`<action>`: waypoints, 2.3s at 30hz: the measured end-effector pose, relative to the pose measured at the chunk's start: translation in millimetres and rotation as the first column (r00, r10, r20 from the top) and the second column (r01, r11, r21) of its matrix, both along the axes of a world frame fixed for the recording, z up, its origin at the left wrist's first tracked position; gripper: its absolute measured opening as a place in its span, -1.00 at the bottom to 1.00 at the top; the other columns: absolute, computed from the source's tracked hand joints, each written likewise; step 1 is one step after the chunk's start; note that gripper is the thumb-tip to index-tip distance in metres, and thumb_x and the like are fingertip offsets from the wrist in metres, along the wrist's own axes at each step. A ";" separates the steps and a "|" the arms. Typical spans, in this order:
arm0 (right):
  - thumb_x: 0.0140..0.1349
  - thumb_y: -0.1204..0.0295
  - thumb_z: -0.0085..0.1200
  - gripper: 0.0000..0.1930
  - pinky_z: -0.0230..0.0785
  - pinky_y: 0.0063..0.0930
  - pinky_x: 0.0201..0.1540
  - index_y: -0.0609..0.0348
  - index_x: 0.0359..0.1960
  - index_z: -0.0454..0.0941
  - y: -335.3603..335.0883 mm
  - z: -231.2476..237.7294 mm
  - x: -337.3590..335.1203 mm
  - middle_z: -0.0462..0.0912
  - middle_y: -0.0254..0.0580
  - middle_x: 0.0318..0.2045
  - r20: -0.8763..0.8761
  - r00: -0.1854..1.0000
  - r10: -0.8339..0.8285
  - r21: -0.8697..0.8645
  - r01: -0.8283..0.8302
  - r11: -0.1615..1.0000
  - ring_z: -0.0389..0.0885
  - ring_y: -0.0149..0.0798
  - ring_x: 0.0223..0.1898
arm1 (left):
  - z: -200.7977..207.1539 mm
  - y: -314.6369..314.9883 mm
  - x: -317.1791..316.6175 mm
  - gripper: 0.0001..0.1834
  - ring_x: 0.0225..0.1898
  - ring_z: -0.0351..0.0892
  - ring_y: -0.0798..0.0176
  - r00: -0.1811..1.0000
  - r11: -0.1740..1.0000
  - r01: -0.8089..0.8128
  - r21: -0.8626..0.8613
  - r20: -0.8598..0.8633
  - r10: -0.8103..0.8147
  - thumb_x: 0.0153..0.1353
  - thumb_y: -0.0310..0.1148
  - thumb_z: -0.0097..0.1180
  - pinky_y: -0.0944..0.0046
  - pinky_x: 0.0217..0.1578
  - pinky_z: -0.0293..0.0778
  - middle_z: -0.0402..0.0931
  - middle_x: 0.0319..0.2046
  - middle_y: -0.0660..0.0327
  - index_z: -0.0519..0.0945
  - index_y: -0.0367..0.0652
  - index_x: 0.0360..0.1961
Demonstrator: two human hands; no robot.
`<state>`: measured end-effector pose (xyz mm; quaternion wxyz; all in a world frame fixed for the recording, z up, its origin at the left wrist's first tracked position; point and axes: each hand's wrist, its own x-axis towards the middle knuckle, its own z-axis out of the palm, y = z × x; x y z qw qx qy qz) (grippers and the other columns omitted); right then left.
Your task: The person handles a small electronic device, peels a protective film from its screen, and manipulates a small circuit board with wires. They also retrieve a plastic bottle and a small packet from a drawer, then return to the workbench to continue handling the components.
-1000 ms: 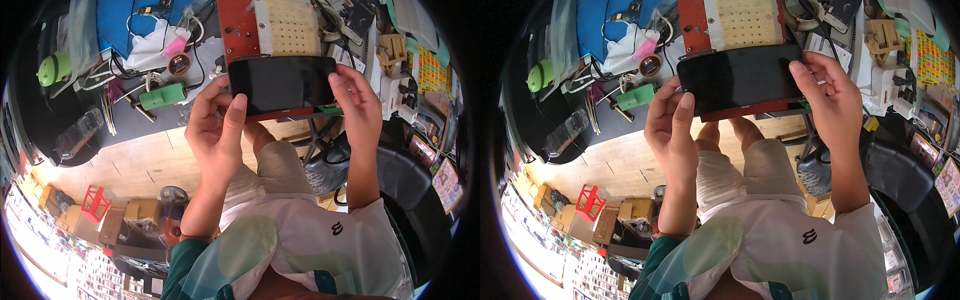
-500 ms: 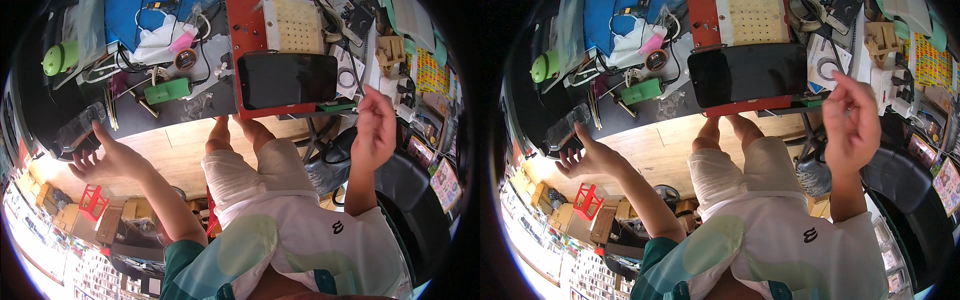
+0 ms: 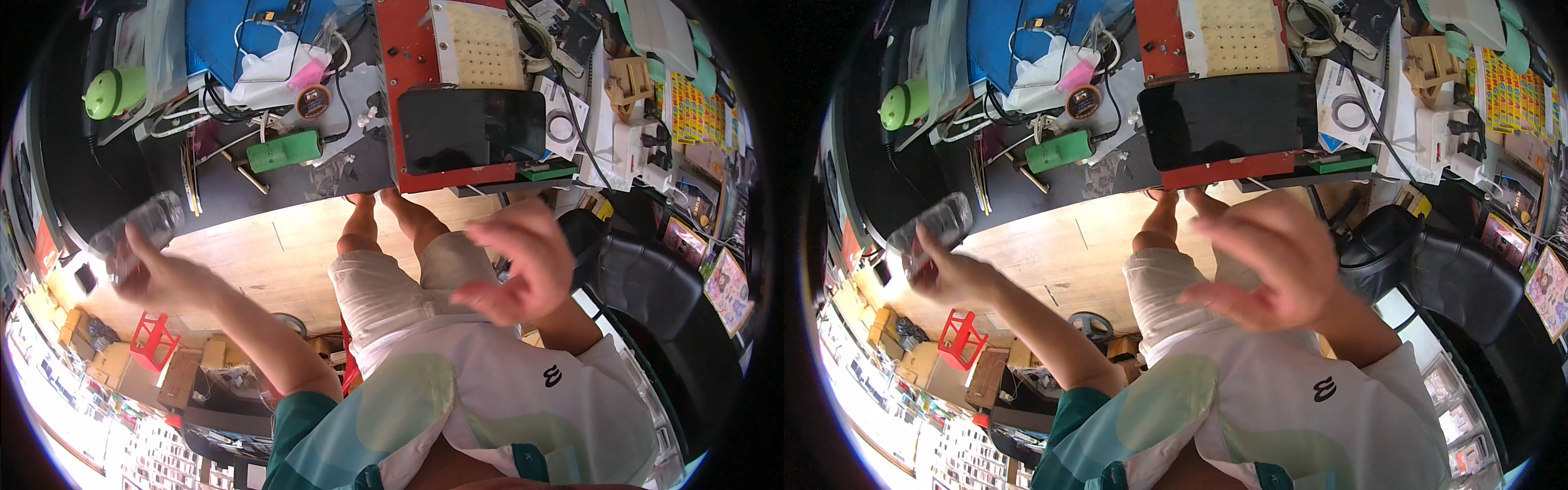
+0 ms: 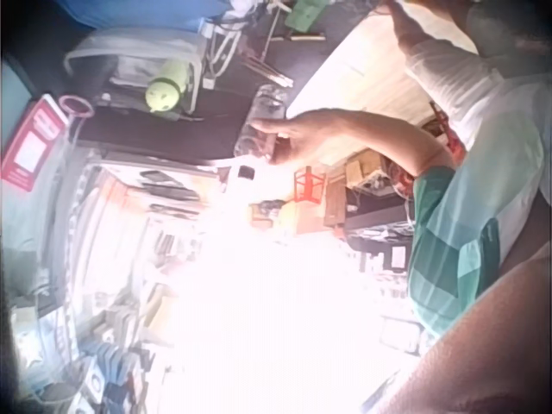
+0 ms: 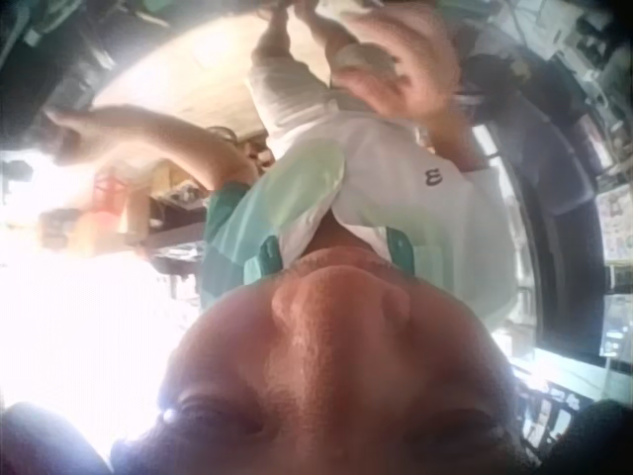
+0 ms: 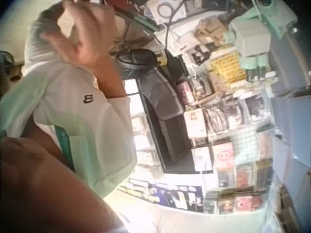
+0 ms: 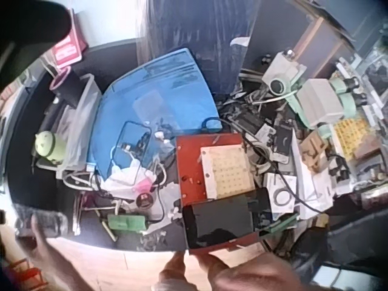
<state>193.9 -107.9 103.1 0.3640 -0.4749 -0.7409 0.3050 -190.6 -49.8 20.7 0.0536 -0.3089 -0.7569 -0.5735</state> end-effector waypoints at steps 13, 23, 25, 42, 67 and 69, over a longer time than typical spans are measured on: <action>0.25 0.40 0.43 -0.45 0.54 -0.50 -0.13 0.33 0.18 0.44 -50.9 36.0 -32.3 0.69 -0.09 -0.11 -0.231 0.862 -0.452 -0.854 0.043 0.518 0.69 -0.41 -0.13 | 75.6 -68.2 188.7 -0.45 -0.26 0.60 0.45 -0.130 0.321 0.922 0.218 0.953 -0.274 0.21 -0.21 0.52 0.41 -0.26 0.53 0.64 -0.27 0.19 0.55 -0.39 0.00; 0.37 0.42 0.27 -0.63 0.51 -0.55 -0.28 0.38 0.10 0.50 -15.7 53.5 -23.7 0.72 -0.25 -0.31 -0.160 0.829 -0.535 -0.928 0.058 0.368 0.67 -0.51 -0.33 | 80.8 -35.4 197.7 -0.54 -0.42 0.53 0.54 -0.191 0.309 0.924 0.226 0.972 -0.140 0.30 -0.15 0.44 0.49 -0.42 0.43 0.64 -0.37 0.25 0.58 -0.36 -0.09; 0.39 0.42 0.25 -0.64 0.50 -0.58 -0.29 0.39 0.10 0.50 -8.9 54.7 -24.6 0.72 -0.25 -0.34 -0.162 0.818 -0.552 -0.935 0.051 0.350 0.66 -0.54 -0.35 | 78.7 -32.1 199.0 -0.54 -0.41 0.55 0.53 -0.211 0.327 0.912 0.248 0.967 -0.143 0.31 -0.15 0.43 0.49 -0.41 0.45 0.66 -0.35 0.24 0.57 -0.36 -0.08; 0.42 0.51 0.18 -0.68 0.57 -0.62 -0.30 0.40 0.12 0.49 -5.5 50.9 -26.2 0.69 -0.21 -0.20 -0.226 0.704 -0.674 -0.935 0.037 0.352 0.65 -0.54 -0.28 | 75.8 -16.5 204.1 -0.62 -0.40 0.59 0.51 -0.321 0.324 0.883 0.338 0.941 -0.108 0.37 -0.34 0.36 0.46 -0.43 0.49 0.67 -0.28 0.19 0.55 -0.41 0.02; 0.04 0.47 0.54 -0.51 0.45 -0.59 -0.36 0.29 0.01 0.63 -3.2 32.2 16.2 0.70 -0.14 -0.13 -0.010 0.974 -0.225 -0.489 0.191 0.851 0.65 -0.41 -0.33 | 52.9 -66.2 122.2 -0.16 -0.06 0.65 0.26 -0.116 0.338 0.878 0.340 0.835 -0.538 -0.05 -0.11 0.65 0.20 -0.04 0.60 0.62 -0.08 0.13 0.51 -0.35 0.15; 0.00 0.48 0.54 -0.58 0.40 -0.59 -0.38 0.26 -0.08 0.68 23.2 35.0 19.8 0.69 -0.15 -0.13 0.092 0.969 -0.228 -0.298 0.245 0.923 0.62 -0.42 -0.33 | 54.2 -74.5 85.8 -0.06 0.04 0.63 0.21 0.170 0.540 0.806 0.242 0.779 -0.603 -0.07 -0.09 0.65 0.15 0.01 0.59 0.59 0.00 0.07 0.45 -0.37 0.25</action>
